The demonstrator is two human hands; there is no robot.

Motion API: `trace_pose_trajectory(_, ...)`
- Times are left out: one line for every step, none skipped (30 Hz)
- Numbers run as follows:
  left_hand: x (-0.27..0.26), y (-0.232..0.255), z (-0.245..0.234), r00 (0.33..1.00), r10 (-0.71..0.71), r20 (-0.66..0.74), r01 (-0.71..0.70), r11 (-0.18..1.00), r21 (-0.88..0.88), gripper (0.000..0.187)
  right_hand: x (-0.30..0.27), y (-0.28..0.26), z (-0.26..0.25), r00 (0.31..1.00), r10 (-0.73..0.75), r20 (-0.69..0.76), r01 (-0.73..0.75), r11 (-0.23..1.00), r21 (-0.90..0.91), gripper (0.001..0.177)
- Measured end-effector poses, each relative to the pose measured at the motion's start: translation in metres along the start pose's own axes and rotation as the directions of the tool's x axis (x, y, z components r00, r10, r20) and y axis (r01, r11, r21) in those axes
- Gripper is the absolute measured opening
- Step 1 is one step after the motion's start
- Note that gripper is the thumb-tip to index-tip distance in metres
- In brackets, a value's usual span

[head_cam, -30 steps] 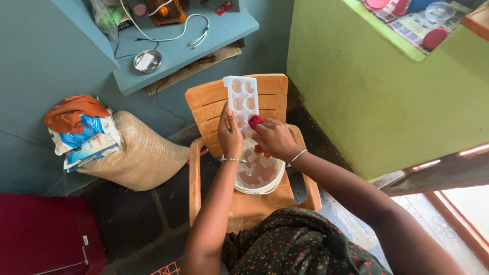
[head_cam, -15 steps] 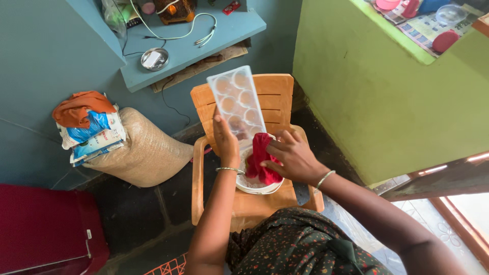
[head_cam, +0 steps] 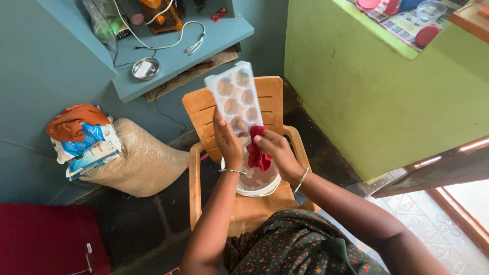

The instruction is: The person cleans a white plastic ice cube tray by scrubbing it with a red cloth, rinsing it in a bucket of water, and drying it with the cloth. The person moves between a cot and a chair to perform the task.

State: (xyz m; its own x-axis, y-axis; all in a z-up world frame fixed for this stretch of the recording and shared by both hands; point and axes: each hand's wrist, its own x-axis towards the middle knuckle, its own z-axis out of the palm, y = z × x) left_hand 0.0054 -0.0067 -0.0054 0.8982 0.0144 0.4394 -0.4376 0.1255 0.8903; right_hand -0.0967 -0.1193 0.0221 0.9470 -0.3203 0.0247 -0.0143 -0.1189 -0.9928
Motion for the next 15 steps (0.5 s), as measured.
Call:
trace_pose_trajectory(-0.002,0.0,0.003,0.997,0.073,-0.022,-0.073,0.997,0.014,0.063,0.002,0.005,0.004,0.999,0.048,-0.022,-0.044,0.987,0.155,0.039)
trace_pose_trajectory(-0.004,0.0,0.007,0.989,0.144,-0.044,-0.143,0.989,0.03,0.062,0.0,0.012,0.01,0.997,0.058,-0.057,-0.045,0.977,0.209,0.039)
trace_pose_trajectory(-0.004,0.001,0.01,0.989,0.135,-0.06,-0.135,0.991,-0.009,0.063,-0.002,0.018,0.017,0.995,0.06,-0.084,-0.038,0.969,0.245,0.039)
trace_pose_trajectory(-0.003,0.002,0.014,0.989,0.123,-0.078,-0.127,0.991,-0.048,0.064,-0.005,0.025,0.024,0.991,0.063,-0.119,-0.029,0.963,0.27,0.039)
trace_pose_trajectory(-0.002,0.003,0.016,0.989,0.111,-0.095,-0.119,0.989,-0.087,0.064,-0.004,0.031,0.025,0.994,0.011,-0.104,0.01,0.981,0.196,0.039)
trace_pose_trajectory(0.001,0.005,0.013,0.991,0.124,-0.054,-0.126,0.991,-0.035,0.064,-0.002,0.037,0.024,0.996,-0.042,-0.078,0.051,0.993,0.107,0.038)
trace_pose_trajectory(0.005,0.007,0.008,0.991,0.135,-0.012,-0.135,0.991,0.016,0.063,0.001,0.043,0.018,0.995,-0.096,-0.037,0.096,0.995,0.002,0.038)
trace_pose_trajectory(0.005,0.01,0.005,0.99,0.139,0.029,-0.141,0.988,0.067,0.062,0.005,0.049,0.004,0.966,-0.236,0.106,0.257,0.923,-0.286,0.038)
trace_pose_trajectory(0.005,0.012,0.004,0.998,-0.014,0.059,0.008,0.994,0.11,0.062,0.011,0.054,-0.012,0.894,-0.356,0.272,0.448,0.714,-0.538,0.038)
trace_pose_trajectory(0.006,0.013,0.003,0.983,-0.165,0.078,0.152,0.976,0.157,0.063,0.021,0.057,-0.027,0.801,-0.428,0.418,0.585,0.413,-0.698,0.042)
trace_pose_trajectory(0.007,0.013,0.002,0.945,-0.313,0.091,0.29,0.935,0.205,0.063,0.031,0.057,-0.038,0.708,-0.458,0.538,0.675,0.215,-0.706,0.04)
trace_pose_trajectory(0.012,0.013,0.004,0.958,-0.269,0.103,0.238,0.941,0.239,0.063,0.045,0.053,-0.05,0.604,-0.46,0.651,0.734,0.003,-0.679,0.038)
trace_pose_trajectory(0.018,0.012,0.005,0.967,-0.225,0.117,0.186,0.944,0.273,0.062,0.056,0.047,-0.056,0.495,-0.43,0.755,0.759,-0.208,-0.616,0.036)
trace_pose_trajectory(0.021,0.01,0.003,0.973,-0.187,0.134,0.138,0.94,0.312,0.062,0.06,0.043,-0.058,0.474,-0.448,0.758,0.737,-0.269,-0.62,0.033)
trace_pose_trajectory(0.025,0.008,-0.001,0.974,-0.181,0.139,0.132,0.944,0.303,0.062,0.062,0.039,-0.06,0.453,-0.464,0.761,0.711,-0.328,-0.623,0.03)
